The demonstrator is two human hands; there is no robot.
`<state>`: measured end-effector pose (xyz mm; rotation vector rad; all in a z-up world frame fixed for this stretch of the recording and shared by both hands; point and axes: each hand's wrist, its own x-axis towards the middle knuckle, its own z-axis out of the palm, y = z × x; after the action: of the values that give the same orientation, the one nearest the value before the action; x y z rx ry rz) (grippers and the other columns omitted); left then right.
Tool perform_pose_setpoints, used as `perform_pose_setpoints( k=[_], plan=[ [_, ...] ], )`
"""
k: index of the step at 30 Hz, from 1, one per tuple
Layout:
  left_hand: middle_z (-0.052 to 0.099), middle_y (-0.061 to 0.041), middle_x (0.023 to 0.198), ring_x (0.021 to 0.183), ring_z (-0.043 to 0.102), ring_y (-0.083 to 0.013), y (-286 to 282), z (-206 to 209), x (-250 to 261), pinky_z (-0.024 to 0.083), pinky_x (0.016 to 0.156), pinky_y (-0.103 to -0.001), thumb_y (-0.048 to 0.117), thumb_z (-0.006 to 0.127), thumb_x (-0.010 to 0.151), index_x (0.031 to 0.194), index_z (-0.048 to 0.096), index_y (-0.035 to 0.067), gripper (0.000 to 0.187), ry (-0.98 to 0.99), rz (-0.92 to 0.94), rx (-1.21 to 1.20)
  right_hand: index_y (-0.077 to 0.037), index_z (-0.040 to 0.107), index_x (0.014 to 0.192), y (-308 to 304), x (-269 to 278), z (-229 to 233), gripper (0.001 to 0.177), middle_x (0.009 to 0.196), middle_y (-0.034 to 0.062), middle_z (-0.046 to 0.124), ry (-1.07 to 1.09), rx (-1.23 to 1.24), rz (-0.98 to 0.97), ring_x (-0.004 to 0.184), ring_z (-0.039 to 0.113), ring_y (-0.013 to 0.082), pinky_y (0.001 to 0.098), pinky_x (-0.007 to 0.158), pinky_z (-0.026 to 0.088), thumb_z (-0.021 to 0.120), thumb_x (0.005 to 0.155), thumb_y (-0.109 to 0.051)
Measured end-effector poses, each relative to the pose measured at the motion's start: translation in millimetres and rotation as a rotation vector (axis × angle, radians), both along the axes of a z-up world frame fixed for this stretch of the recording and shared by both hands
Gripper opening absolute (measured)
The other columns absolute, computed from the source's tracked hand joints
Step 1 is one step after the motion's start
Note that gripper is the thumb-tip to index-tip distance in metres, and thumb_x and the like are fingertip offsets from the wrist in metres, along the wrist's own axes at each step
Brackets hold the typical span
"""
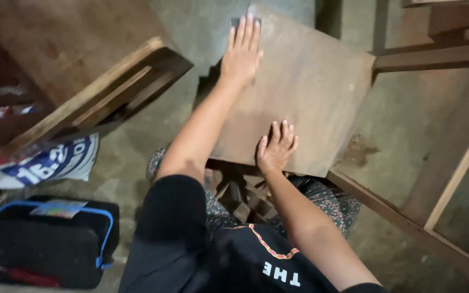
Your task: Sanding the wooden seat of a chair using a piece of sandpaper
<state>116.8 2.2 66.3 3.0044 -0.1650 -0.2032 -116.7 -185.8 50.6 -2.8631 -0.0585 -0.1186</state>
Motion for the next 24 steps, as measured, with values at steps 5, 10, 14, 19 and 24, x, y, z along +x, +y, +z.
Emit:
perform_pose_setpoints(
  k=[5, 10, 14, 19, 24],
  plan=[
    [0.011, -0.019, 0.174, 0.162, 0.010, -0.0340, -5.7, -11.2, 49.4, 0.013, 0.133, -0.051, 0.043, 0.053, 0.121, 0.171, 0.020, 0.001, 0.073, -0.065, 0.022, -0.006, -0.016, 0.050, 0.155, -1.7, 1.4, -1.6, 0.057, 0.167, 0.0132, 0.040, 0.002, 0.012, -0.015, 0.157, 0.032, 0.0368, 0.0601, 0.127, 0.022, 0.051, 0.102, -0.036],
    [0.013, -0.022, 0.174, 0.162, 0.013, -0.0361, -10.6, -4.0, -19.4, 0.016, 0.132, -0.053, 0.052, 0.059, 0.113, 0.170, 0.024, 0.001, 0.084, -0.099, 0.061, 0.101, -0.017, 0.052, 0.154, -1.4, 2.0, -2.8, 0.056, 0.165, 0.0136, 0.043, 0.017, 0.038, -0.009, 0.156, 0.033, 0.0369, 0.0606, 0.126, 0.022, 0.056, 0.100, -0.034],
    [0.020, -0.020, 0.175, 0.162, 0.018, -0.0349, -20.4, 8.6, -126.8, 0.016, 0.132, -0.051, 0.054, 0.058, 0.109, 0.169, 0.024, 0.002, 0.087, -0.058, 0.042, 0.149, -0.016, 0.051, 0.156, -1.5, -1.4, -2.4, 0.055, 0.164, 0.0156, 0.044, -0.041, 0.050, 0.012, 0.155, 0.035, 0.0393, 0.0613, 0.126, 0.022, 0.057, 0.104, -0.032],
    [0.025, -0.020, 0.174, 0.162, 0.023, -0.0334, -34.0, 21.8, -247.4, 0.020, 0.131, -0.049, 0.056, 0.055, 0.109, 0.168, 0.028, 0.002, 0.084, -0.060, 0.036, 0.152, -0.016, 0.054, 0.153, 1.6, -1.7, 3.4, 0.054, 0.164, 0.0134, 0.045, -0.027, 0.059, -0.013, 0.155, 0.035, 0.0371, 0.0608, 0.124, 0.023, 0.050, 0.104, -0.038],
    [0.024, -0.018, 0.175, 0.162, 0.022, -0.0309, -20.1, 18.0, -270.6, 0.018, 0.131, -0.055, 0.052, 0.053, 0.111, 0.169, 0.028, 0.004, 0.079, -0.041, 0.033, 0.130, -0.017, 0.057, 0.151, 0.8, -0.9, -0.6, 0.049, 0.162, 0.0118, 0.047, -0.098, 0.033, -0.022, 0.152, 0.039, 0.0371, 0.0599, 0.122, 0.025, 0.045, 0.109, -0.039]
  ],
)
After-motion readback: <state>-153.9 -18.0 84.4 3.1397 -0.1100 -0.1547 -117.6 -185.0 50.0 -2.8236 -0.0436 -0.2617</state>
